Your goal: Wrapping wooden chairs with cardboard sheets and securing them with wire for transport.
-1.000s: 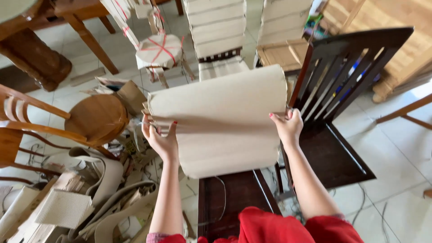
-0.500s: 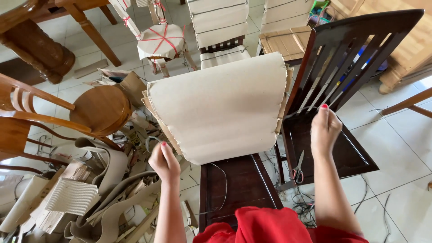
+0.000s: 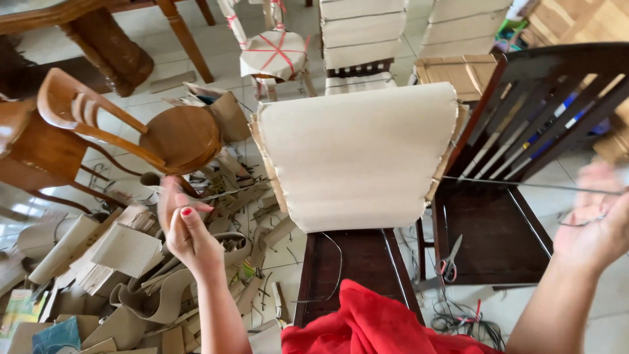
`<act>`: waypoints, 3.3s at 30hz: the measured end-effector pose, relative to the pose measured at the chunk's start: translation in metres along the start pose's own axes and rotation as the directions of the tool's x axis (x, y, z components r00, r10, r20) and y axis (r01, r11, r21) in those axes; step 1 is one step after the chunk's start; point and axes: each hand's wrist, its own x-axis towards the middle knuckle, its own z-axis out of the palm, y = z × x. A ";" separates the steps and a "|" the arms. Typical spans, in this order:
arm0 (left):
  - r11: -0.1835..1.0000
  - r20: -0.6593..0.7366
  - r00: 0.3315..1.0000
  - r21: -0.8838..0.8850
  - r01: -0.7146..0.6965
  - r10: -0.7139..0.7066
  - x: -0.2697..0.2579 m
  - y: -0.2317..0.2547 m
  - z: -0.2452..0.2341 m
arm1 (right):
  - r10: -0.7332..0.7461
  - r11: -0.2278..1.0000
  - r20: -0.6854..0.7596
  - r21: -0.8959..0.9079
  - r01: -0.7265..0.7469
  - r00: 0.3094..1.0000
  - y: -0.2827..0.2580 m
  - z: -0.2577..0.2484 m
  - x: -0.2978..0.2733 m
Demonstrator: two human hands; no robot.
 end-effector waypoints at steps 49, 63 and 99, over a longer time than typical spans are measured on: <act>-0.084 0.035 -0.087 -0.739 0.668 -0.996 -0.098 -0.279 -0.040 | 0.576 0.792 -0.041 0.277 -0.545 0.816 0.245 0.038 0.203; 0.283 -0.268 0.127 -0.696 0.659 -0.955 -0.096 -0.155 -0.012 | 0.735 0.189 0.198 -0.978 0.085 0.649 0.260 -0.054 -0.078; 0.429 -0.342 0.312 -0.860 0.275 -0.887 0.158 -0.265 -0.007 | 0.774 0.256 -0.108 -0.848 -0.465 0.624 0.280 -0.034 0.048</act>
